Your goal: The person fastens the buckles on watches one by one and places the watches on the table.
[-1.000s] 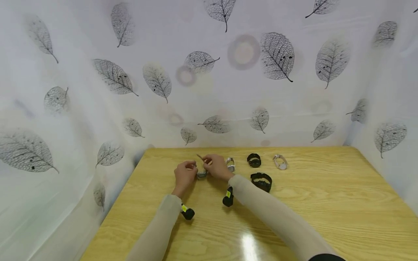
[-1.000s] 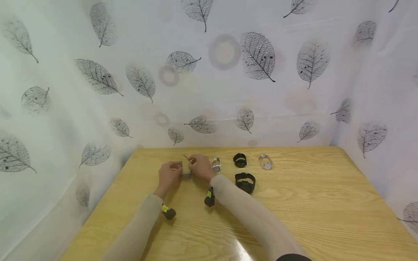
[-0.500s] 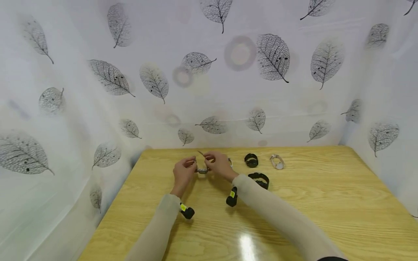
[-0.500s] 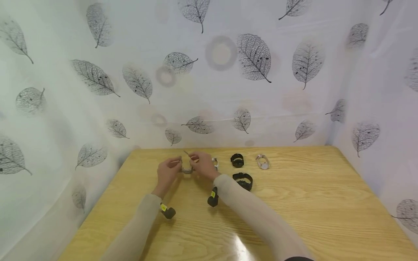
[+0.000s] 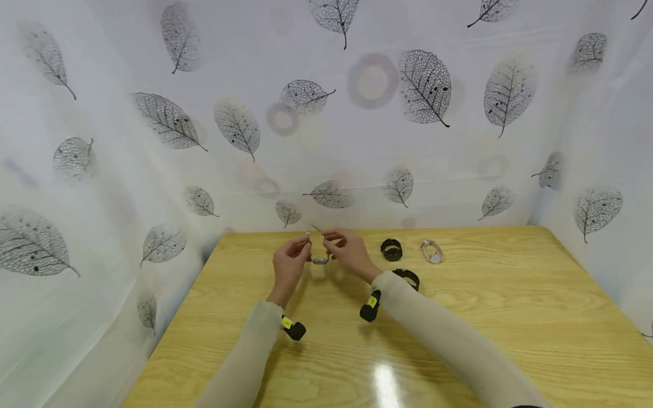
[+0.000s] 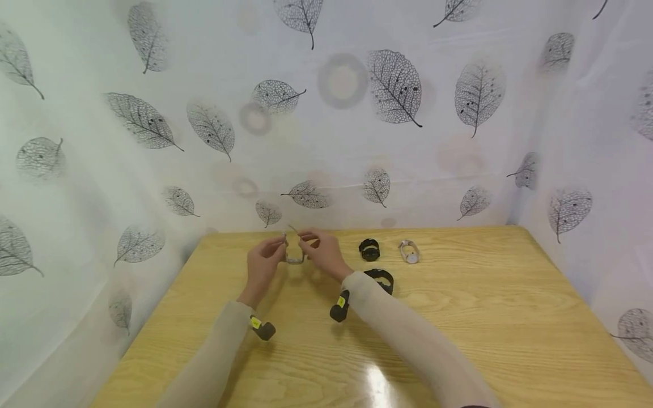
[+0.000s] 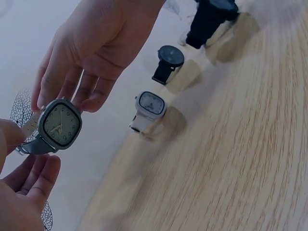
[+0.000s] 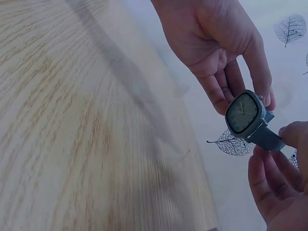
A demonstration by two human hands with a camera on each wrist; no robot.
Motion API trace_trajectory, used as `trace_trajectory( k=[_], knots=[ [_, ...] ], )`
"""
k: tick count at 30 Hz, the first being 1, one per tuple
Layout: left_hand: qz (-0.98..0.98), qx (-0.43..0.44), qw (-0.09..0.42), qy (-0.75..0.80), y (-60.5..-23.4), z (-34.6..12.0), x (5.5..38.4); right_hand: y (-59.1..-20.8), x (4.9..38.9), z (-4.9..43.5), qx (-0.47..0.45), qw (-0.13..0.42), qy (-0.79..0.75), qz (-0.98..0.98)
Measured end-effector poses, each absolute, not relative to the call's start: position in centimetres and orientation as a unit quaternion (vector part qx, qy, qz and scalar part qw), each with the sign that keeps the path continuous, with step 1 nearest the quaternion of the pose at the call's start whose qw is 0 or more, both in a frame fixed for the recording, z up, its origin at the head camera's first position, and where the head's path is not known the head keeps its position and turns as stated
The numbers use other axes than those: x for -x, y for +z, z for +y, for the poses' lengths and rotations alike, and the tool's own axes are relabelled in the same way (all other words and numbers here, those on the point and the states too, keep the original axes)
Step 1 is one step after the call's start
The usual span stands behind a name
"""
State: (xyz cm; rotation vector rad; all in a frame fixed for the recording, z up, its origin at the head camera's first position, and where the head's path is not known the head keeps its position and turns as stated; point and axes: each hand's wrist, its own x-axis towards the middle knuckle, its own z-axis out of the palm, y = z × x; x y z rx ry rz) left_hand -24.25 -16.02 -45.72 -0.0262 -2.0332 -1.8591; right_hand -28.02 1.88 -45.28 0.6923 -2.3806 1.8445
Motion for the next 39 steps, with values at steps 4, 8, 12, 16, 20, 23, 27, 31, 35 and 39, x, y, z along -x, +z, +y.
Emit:
trace_trajectory(
  k=[4, 8, 12, 16, 20, 23, 27, 31, 35, 39],
  knots=[
    [-0.715, 0.024, 0.191, -0.672, -45.5, -15.7, 24.1, -45.2, 27.9, 2.3, -0.225, 0.036, 0.605, -0.763],
    [-0.703, 0.037, 0.189, -0.685, -45.4, -15.5, 24.0, -45.1, 27.8, 2.9, -0.233, 0.049, 0.608, -0.757],
    [-0.692, 0.050, 0.188, -0.695, -45.5, -15.3, 24.1, -45.1, 27.7, 3.5, -0.241, 0.062, 0.616, -0.748],
    [-0.689, 0.060, 0.184, -0.699, -45.5, -15.1, 24.2, -45.2, 27.6, 4.0, -0.244, 0.069, 0.616, -0.746],
    [-0.688, 0.060, 0.179, -0.701, -45.0, -14.8, 23.9, -45.2, 27.4, 4.3, -0.246, 0.069, 0.611, -0.750],
    [-0.684, 0.061, 0.183, -0.704, -44.5, -14.5, 23.6, -45.2, 27.3, 4.6, -0.243, 0.064, 0.611, -0.751],
    [-0.675, 0.073, 0.193, -0.709, -44.6, -14.2, 23.6, -45.3, 27.2, 4.9, -0.245, 0.056, 0.617, -0.746],
    [-0.672, 0.084, 0.197, -0.709, -45.2, -14.1, 23.9, -45.2, 27.1, 5.2, -0.255, 0.057, 0.616, -0.743],
    [-0.668, 0.092, 0.197, -0.712, -45.5, -14.1, 23.9, -45.1, 27.0, 5.3, -0.259, 0.060, 0.613, -0.744],
    [-0.666, 0.101, 0.195, -0.713, -45.6, -14.0, 24.0, -45.1, 26.9, 5.4, -0.254, 0.058, 0.620, -0.740]
  ],
)
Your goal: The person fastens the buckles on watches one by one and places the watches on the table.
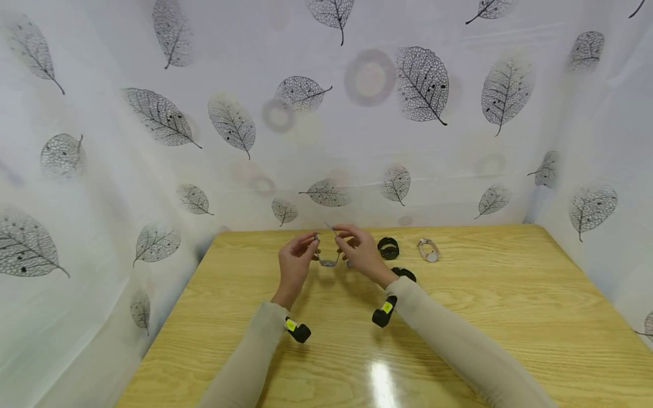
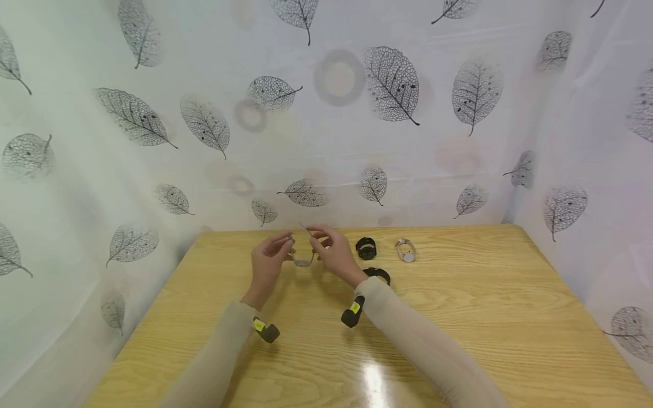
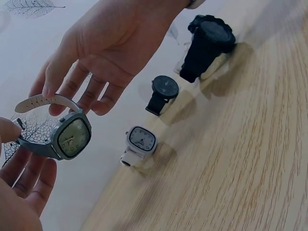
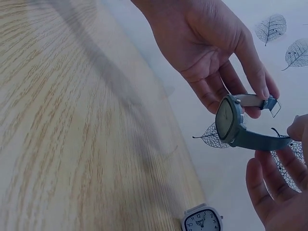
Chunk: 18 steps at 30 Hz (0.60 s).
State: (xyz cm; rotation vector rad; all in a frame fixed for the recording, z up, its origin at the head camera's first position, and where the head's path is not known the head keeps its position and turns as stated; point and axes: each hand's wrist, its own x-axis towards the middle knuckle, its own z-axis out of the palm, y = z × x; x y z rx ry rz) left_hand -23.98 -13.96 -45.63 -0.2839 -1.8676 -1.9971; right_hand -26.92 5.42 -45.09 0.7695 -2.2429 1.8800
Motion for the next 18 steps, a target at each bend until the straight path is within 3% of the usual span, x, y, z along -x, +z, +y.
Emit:
trace_trajectory(
  k=[7, 18],
  knots=[
    [-0.668, 0.080, 0.185, -0.717, -45.77, -13.72, 24.05, -44.68, 26.54, 5.49, -0.237, 0.033, 0.629, -0.739],
    [-0.657, 0.039, 0.174, -0.732, -45.75, -13.43, 23.91, -45.58, 26.51, 5.52, -0.236, 0.039, 0.635, -0.735]
  ],
)
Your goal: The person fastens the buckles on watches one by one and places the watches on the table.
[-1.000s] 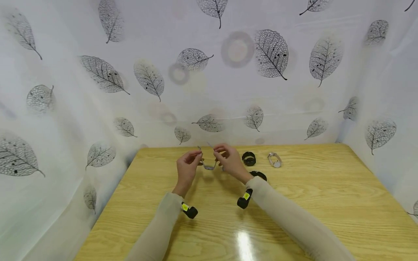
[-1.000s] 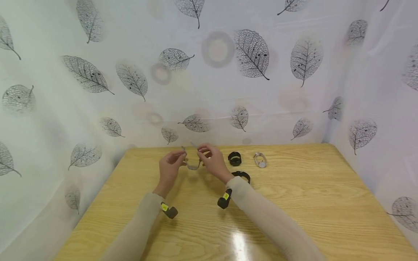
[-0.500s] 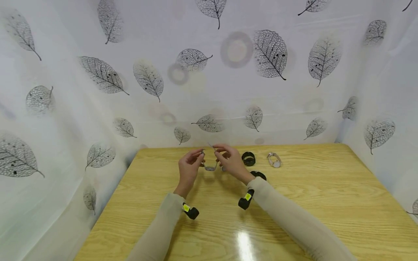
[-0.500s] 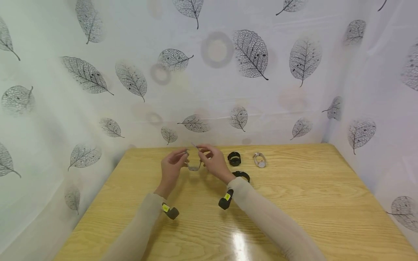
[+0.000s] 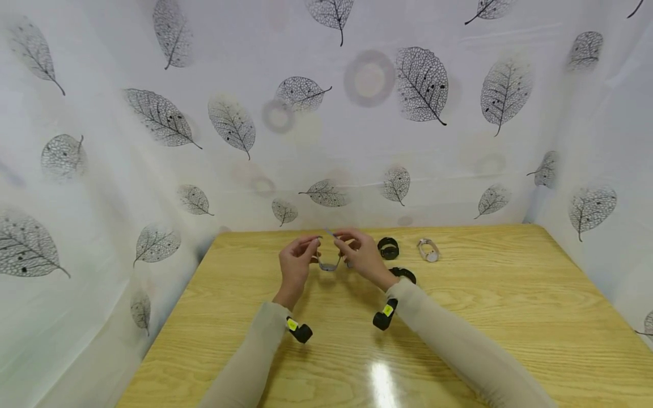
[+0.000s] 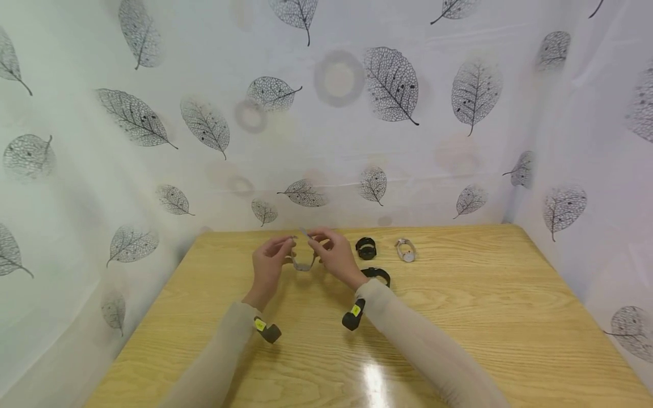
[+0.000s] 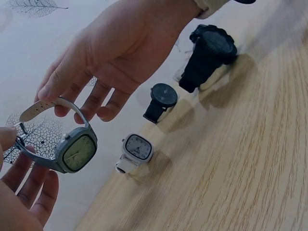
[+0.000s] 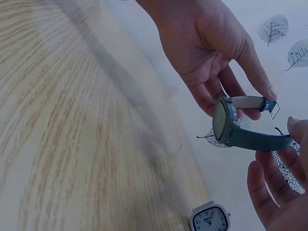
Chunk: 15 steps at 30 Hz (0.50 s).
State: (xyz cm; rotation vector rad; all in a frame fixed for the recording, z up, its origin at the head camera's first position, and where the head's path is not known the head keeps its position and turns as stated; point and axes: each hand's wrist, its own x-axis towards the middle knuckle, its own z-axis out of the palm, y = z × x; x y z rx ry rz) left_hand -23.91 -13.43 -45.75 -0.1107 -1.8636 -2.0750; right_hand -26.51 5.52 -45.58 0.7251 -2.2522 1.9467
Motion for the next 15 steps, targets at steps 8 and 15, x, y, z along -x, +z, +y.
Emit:
trace_trajectory(
  k=[8, 15],
  knots=[
    [-0.650, 0.017, 0.109, -0.752, -45.78, -13.78, 24.22, -45.34, 26.25, 5.98, -0.241, 0.016, 0.628, -0.740],
    [-0.642, -0.008, 0.059, -0.765, -45.58, -14.09, 24.19, -45.66, 26.24, 6.30, -0.237, -0.016, 0.623, -0.746]
  ],
)
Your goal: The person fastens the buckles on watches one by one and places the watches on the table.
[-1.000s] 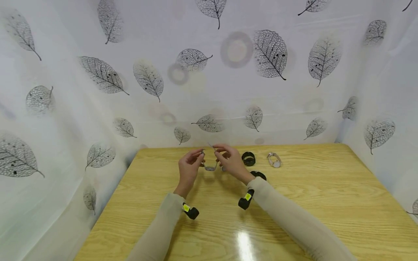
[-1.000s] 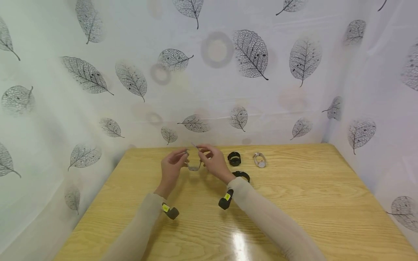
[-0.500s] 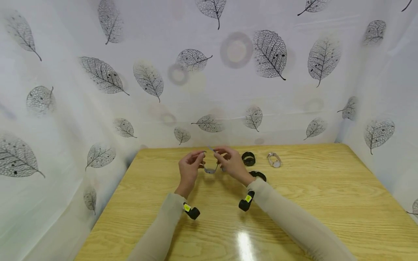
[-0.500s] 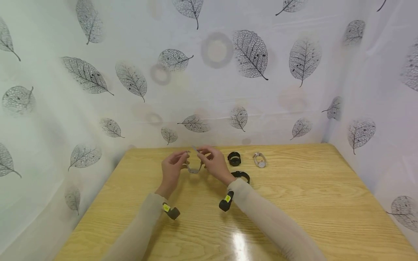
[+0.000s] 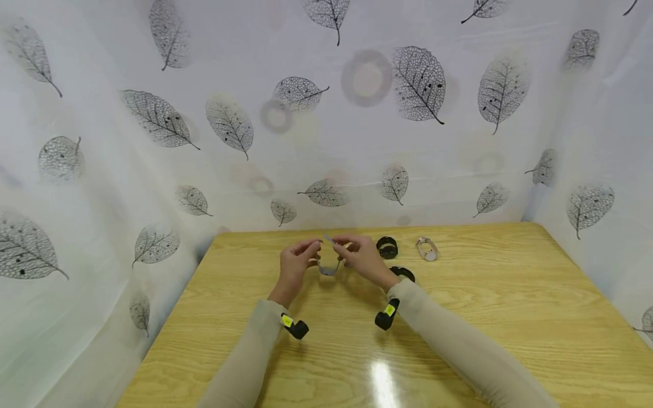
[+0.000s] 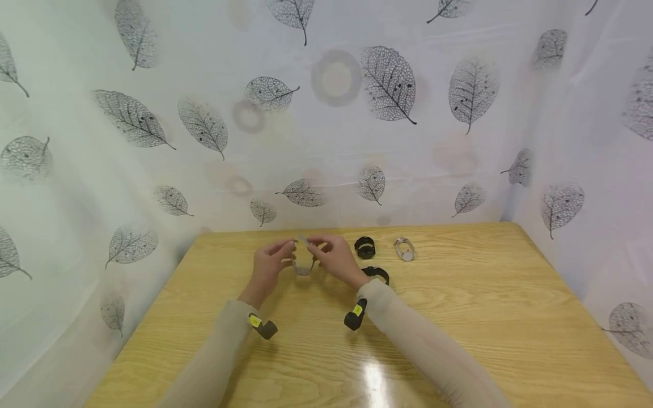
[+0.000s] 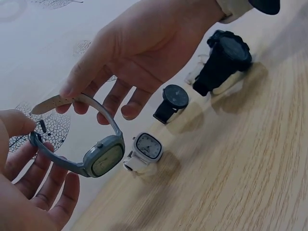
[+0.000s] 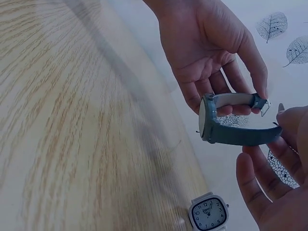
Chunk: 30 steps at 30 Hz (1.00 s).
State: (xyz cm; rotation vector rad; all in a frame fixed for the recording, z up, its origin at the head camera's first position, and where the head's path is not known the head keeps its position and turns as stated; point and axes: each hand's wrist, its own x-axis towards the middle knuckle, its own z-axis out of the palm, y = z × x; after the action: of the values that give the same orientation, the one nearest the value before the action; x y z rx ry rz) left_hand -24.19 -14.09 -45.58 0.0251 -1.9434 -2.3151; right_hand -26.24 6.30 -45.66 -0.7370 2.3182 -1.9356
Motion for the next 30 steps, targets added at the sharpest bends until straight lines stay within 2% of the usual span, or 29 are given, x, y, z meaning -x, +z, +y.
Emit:
trace_trajectory(
  k=[15, 30],
  knots=[
    [-0.627, -0.028, 0.085, -0.774, -45.2, -13.8, 24.0, -45.9, 26.4, 6.2, 0.246, 0.025, -0.603, 0.758],
    [-0.631, -0.003, 0.059, -0.774, -46.3, -13.6, 24.2, -46.2, 26.6, 6.4, 0.250, 0.007, -0.601, 0.759]
  ],
)
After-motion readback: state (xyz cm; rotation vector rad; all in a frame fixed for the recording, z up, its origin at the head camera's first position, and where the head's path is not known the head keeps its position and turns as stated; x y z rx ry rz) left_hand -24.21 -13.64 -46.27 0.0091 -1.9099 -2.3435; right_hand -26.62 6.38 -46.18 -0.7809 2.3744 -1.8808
